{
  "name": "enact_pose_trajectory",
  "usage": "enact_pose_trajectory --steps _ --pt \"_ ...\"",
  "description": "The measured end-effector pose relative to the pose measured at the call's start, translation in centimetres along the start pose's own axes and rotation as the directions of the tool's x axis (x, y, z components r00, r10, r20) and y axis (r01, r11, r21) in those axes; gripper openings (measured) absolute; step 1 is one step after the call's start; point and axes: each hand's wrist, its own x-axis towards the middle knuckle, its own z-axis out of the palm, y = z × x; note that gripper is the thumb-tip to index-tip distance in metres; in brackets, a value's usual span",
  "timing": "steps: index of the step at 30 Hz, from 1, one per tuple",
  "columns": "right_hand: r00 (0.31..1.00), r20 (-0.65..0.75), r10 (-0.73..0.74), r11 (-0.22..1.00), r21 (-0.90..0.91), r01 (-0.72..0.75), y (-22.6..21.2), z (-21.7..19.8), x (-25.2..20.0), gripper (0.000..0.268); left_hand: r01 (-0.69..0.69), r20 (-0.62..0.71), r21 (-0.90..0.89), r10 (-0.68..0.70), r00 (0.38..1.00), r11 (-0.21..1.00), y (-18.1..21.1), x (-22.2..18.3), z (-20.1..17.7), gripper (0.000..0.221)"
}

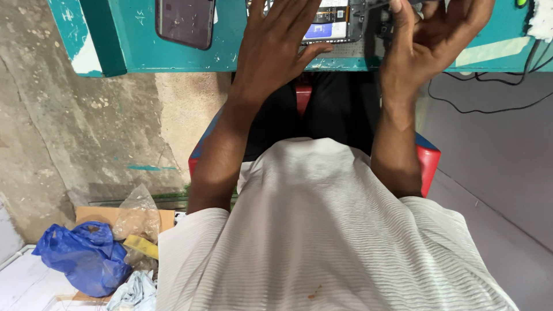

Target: The person disassembles a smartphone on a workbench, using a screwdriver and tweezers to remove screws and separate the motherboard from the chassis. They carefully detach ribbon cables and lift the main board out of the phone frame, placing components on the table.

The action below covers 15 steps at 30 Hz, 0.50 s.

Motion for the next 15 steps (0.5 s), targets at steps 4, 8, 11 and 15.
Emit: enact_pose_trajectory --steps 4,8,11,15 --pt "0.998 -0.04 0.052 0.994 0.102 -0.048 -1.1 0.9 1.2 0.086 0.005 0.004 0.002 -0.005 1.0 1.0 0.3 0.2 -0.5 0.08" --pt "0.895 0.017 0.446 0.769 0.505 -0.392 -4.4 1.9 2.7 0.072 -0.004 -0.001 -0.006 0.004 1.0 1.0 0.3 0.3 -1.1 0.078" --pt "0.84 0.06 0.54 0.668 0.577 -0.47 -5.6 2.4 3.5 0.064 0.003 0.01 -0.015 -0.003 1.0 1.0 0.5 0.5 -1.4 0.079" --pt "0.807 0.065 0.587 0.611 0.618 -0.495 -6.5 2.6 3.8 0.06 0.015 0.015 -0.023 -0.015 1.0 1.0 0.6 0.5 -1.8 0.081"
